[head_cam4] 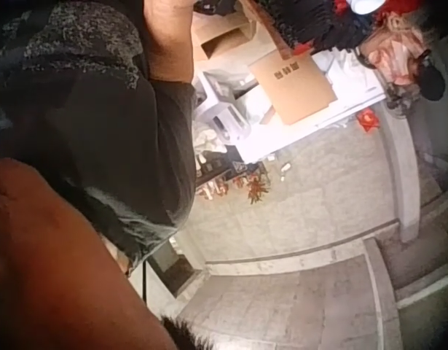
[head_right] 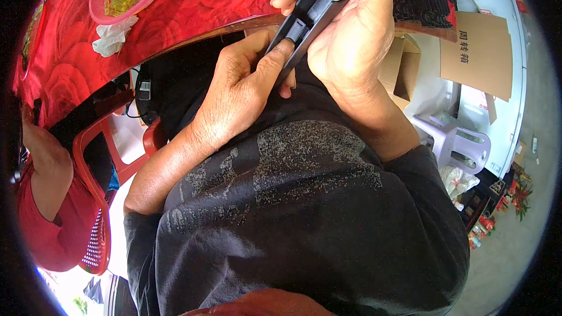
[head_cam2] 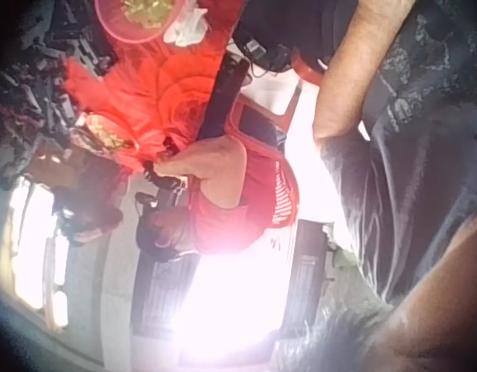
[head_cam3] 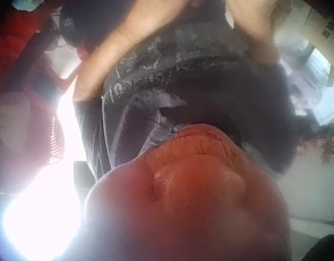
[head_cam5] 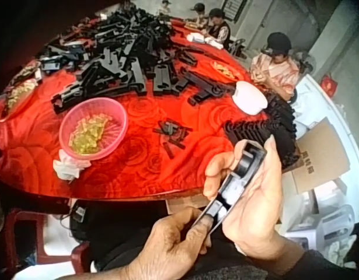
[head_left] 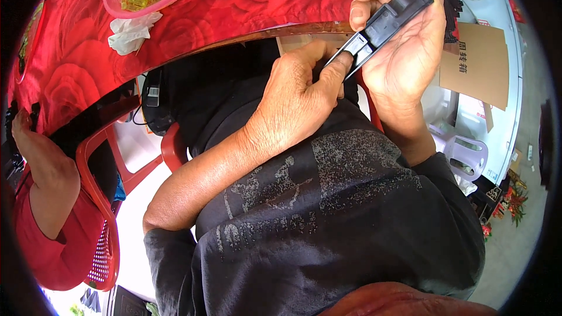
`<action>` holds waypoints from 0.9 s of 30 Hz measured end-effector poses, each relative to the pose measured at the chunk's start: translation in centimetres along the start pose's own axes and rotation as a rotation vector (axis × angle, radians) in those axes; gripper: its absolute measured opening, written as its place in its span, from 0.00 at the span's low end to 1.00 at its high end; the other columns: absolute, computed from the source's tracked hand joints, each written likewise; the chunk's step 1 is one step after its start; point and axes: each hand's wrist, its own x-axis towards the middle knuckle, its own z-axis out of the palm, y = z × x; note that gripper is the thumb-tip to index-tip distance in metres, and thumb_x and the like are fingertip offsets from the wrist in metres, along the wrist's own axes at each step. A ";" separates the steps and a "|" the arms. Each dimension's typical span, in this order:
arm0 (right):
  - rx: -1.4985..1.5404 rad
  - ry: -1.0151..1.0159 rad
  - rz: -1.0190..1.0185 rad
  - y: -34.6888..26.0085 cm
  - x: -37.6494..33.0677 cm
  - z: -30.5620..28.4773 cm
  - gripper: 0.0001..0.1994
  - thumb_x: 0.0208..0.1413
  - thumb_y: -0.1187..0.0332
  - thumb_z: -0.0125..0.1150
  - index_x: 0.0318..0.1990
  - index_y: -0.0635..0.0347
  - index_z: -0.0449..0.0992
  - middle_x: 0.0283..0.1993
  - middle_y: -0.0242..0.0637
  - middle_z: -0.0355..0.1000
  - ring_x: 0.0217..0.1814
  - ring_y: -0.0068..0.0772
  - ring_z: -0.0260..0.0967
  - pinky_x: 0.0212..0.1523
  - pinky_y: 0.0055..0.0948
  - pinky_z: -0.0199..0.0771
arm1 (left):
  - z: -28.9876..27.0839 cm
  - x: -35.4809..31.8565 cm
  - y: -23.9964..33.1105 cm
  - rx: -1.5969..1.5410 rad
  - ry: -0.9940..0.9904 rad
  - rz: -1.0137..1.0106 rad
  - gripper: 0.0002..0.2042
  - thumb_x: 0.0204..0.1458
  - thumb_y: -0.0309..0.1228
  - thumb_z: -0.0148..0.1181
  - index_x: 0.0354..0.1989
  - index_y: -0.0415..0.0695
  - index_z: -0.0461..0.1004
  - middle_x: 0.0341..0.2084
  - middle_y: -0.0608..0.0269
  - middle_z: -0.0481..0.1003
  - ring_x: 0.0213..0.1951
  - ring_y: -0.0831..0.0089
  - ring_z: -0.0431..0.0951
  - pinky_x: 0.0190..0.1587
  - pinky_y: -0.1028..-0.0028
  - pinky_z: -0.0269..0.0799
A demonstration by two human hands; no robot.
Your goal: The person assembles levels by fitting small vials and plastic inserts into black plastic housings by hand.
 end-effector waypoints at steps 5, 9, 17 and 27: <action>0.009 0.013 0.004 0.3 -0.2 0.6 0.24 0.71 0.48 0.36 0.43 0.60 0.72 0.38 0.55 0.75 0.30 0.40 0.69 0.34 0.34 0.70 | 0.0 0.0 0.1 -0.043 -0.010 0.004 0.15 0.70 0.35 0.48 0.34 0.37 0.72 0.21 0.68 0.72 0.24 0.82 0.71 0.29 0.79 0.67; 0.012 0.019 0.012 0.4 -0.3 0.8 0.25 0.71 0.48 0.36 0.43 0.60 0.72 0.38 0.54 0.75 0.30 0.39 0.69 0.34 0.33 0.70 | 0.1 0.1 0.1 -0.042 -0.010 0.002 0.15 0.70 0.35 0.48 0.34 0.37 0.72 0.20 0.68 0.72 0.23 0.82 0.70 0.29 0.79 0.66; 0.025 0.001 0.015 0.4 -0.7 1.2 0.24 0.71 0.48 0.35 0.41 0.61 0.70 0.39 0.56 0.75 0.30 0.39 0.68 0.34 0.33 0.70 | 0.1 -0.1 0.1 -0.096 -0.024 0.004 0.18 0.70 0.39 0.49 0.31 0.39 0.73 0.18 0.69 0.71 0.22 0.82 0.69 0.27 0.78 0.66; -0.020 -0.010 0.045 0.0 -1.4 2.4 0.24 0.70 0.48 0.34 0.40 0.60 0.68 0.39 0.59 0.75 0.28 0.40 0.68 0.34 0.33 0.70 | 0.0 -0.7 0.4 -0.155 -0.036 -0.009 0.22 0.69 0.43 0.50 0.27 0.38 0.74 0.14 0.69 0.70 0.19 0.83 0.68 0.22 0.75 0.65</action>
